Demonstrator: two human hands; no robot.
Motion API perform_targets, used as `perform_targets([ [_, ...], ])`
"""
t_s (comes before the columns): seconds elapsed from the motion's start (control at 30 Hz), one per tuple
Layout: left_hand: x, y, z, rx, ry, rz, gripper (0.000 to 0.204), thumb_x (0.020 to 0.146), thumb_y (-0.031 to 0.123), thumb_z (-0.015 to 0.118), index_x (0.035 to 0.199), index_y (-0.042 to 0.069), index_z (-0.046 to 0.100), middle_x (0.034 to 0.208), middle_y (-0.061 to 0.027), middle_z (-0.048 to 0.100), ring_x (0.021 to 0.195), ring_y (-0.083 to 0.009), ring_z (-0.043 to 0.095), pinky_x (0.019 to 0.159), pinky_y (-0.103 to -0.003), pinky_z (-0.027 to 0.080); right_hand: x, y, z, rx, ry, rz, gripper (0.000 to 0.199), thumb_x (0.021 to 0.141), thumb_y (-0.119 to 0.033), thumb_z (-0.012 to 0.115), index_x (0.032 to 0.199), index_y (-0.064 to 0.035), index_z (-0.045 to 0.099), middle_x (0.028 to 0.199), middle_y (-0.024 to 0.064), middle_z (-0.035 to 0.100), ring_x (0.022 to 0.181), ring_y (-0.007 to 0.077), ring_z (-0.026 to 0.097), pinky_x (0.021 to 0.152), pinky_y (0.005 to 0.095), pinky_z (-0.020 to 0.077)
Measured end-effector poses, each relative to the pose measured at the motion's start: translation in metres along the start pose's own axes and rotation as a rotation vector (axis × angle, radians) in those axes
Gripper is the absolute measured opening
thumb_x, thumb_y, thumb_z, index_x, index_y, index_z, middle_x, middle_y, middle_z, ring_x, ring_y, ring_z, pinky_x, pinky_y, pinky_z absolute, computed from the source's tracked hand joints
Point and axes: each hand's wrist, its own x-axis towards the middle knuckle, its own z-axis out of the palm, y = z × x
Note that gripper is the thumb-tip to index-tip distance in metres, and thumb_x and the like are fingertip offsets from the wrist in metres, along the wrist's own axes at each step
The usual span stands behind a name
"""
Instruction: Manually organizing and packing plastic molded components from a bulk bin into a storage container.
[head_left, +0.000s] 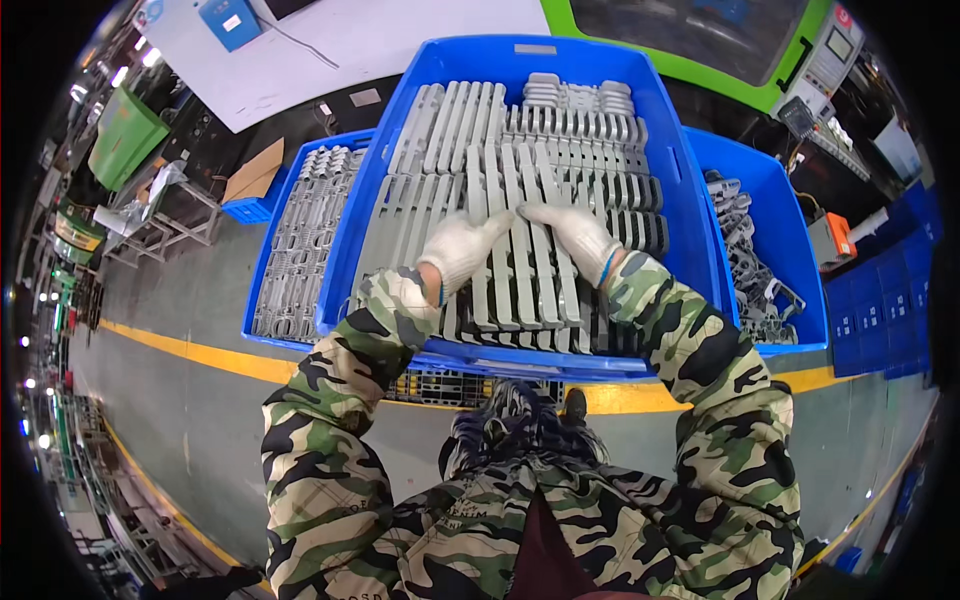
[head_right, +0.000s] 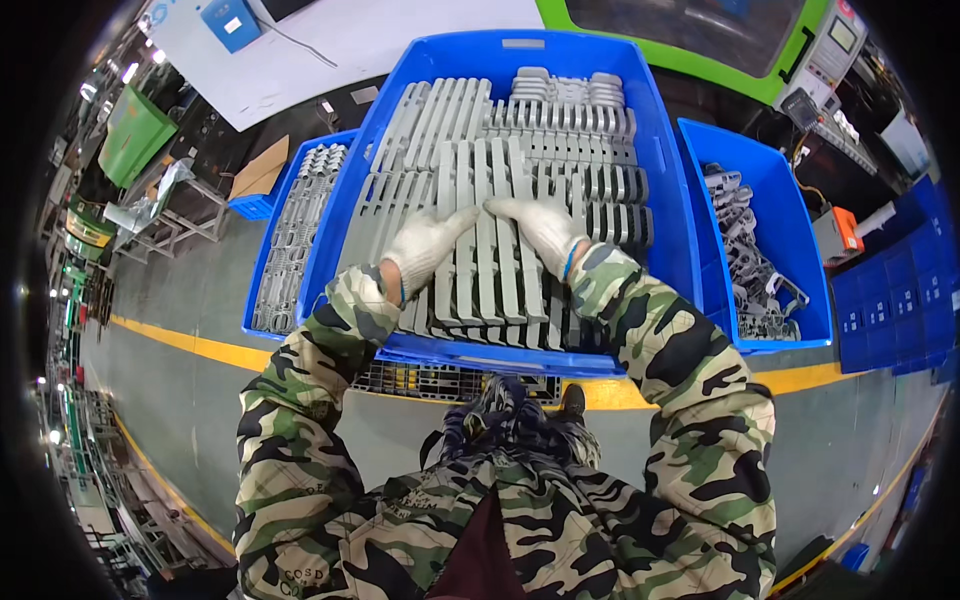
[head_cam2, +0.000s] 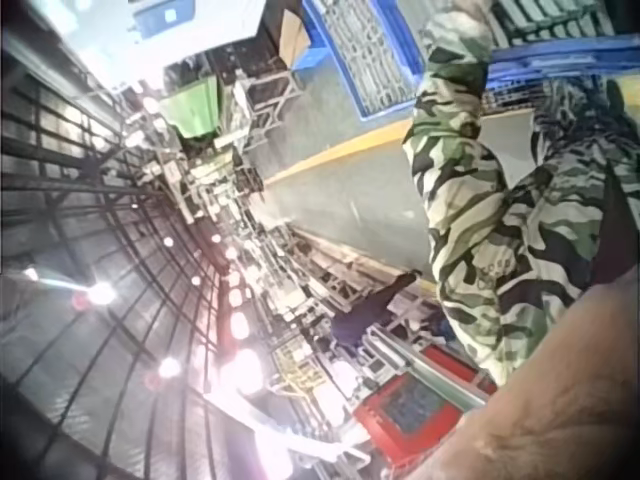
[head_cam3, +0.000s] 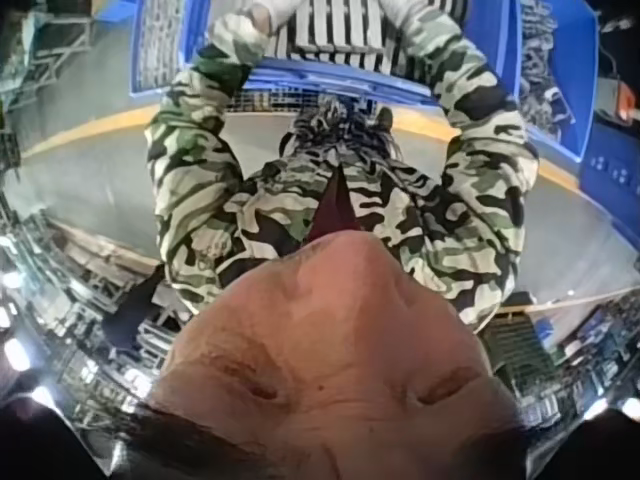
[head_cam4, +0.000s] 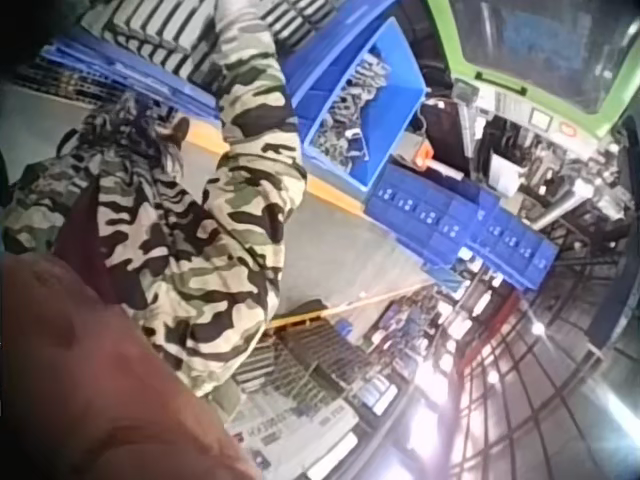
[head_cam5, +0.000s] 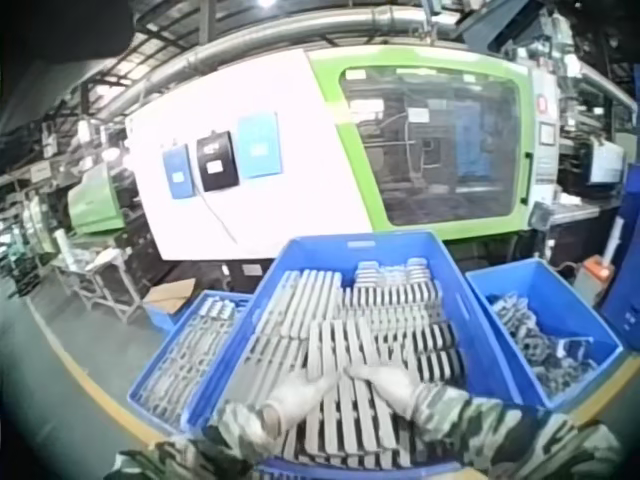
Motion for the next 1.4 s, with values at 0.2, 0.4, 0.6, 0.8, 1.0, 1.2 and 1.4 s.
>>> perform_targets([
  [0.2, 0.008, -0.023, 0.006, 0.303, 0.422, 0.378, 0.09, 0.094, 0.059, 0.073, 0.149, -0.012, 0.059, 0.133, -0.0352, 0.073, 0.13, -0.0477, 0.069, 0.115, -0.045, 0.053, -0.026, -0.025, -0.009, -0.882, 0.207, -0.119, 0.089, 0.096, -0.065, 0.067, 0.129, 0.0175, 0.07, 0.121, 0.0352, 0.077, 0.116, 0.0446, 0.076, 0.104, 0.0481, 0.0561],
  [0.4, 0.017, -0.035, -0.001, -0.063, 0.219, 0.236, 0.067, 0.096, 0.04, 0.075, 0.137, -0.013, 0.069, 0.121, -0.0275, 0.079, 0.115, -0.0364, 0.077, 0.104, -0.041, 0.058, -0.018, -0.023, -0.023, -0.75, 0.128, -0.041, 0.076, 0.088, -0.054, 0.08, 0.119, 0.0155, 0.076, 0.105, 0.029, 0.081, 0.1, 0.0373, 0.08, 0.095, 0.0438, 0.0597],
  [0.6, 0.004, 0.006, 0.003, -0.328, 0.076, 0.188, 0.069, 0.098, 0.028, 0.081, 0.144, -0.02, 0.061, 0.127, -0.0259, 0.077, 0.107, -0.0246, 0.078, 0.094, -0.034, 0.062, -0.042, -0.047, -0.035, -0.791, 0.245, -0.156, 0.058, 0.092, -0.046, 0.073, 0.099, 0.011, 0.081, 0.087, 0.0296, 0.079, 0.09, 0.0407, 0.08, 0.09, 0.0457, 0.0601],
  [0.8, 0.009, 0.066, 0.055, -0.175, -0.04, 0.429, 0.061, 0.096, 0.041, 0.077, 0.134, -0.007, 0.075, 0.117, -0.0233, 0.082, 0.11, -0.0296, 0.079, 0.103, -0.038, 0.058, -0.089, -0.089, -0.099, -1.15, 0.342, -0.175, 0.051, 0.099, -0.043, 0.059, 0.106, 0.004, 0.078, 0.094, 0.0276, 0.078, 0.097, 0.0471, 0.076, 0.093, 0.0517, 0.0573],
  [1.0, 0.04, 0.069, 0.126, 0.044, 0.019, 0.386, 0.049, 0.088, 0.037, 0.075, 0.111, -0.006, 0.078, 0.107, -0.0314, 0.078, 0.106, -0.045, 0.077, 0.097, -0.049, 0.059, -0.105, -0.059, -0.137, -1.458, 0.498, -0.201, 0.04, 0.105, -0.028, 0.055, 0.125, 0.005, 0.064, 0.109, 0.0325, 0.076, 0.11, 0.0502, 0.073, 0.1, 0.0578, 0.0559],
  [1.2, 0.043, 0.058, 0.145, 0.102, -0.075, 0.26, 0.042, 0.09, 0.032, 0.073, 0.106, -0.007, 0.078, 0.094, -0.0241, 0.078, 0.092, -0.0338, 0.077, 0.086, -0.044, 0.058, -0.102, -0.053, -0.122, -1.687, 0.4, -0.037, 0.029, 0.104, -0.014, 0.054, 0.117, 0.011, 0.061, 0.096, 0.0342, 0.077, 0.097, 0.0499, 0.079, 0.085, 0.0559, 0.0629],
  [1.4, 0.032, 0.061, 0.14, 0.342, -0.065, 0.368, 0.047, 0.09, 0.032, 0.071, 0.115, -0.007, 0.075, 0.092, -0.0279, 0.077, 0.091, -0.041, 0.078, 0.085, -0.048, 0.061, -0.096, -0.038, -0.121, -2.104, 0.006, -0.019, 0.037, 0.097, -0.009, 0.066, 0.122, 0.0181, 0.069, 0.113, 0.0347, 0.077, 0.095, 0.0434, 0.083, 0.076, 0.0525, 0.0669],
])
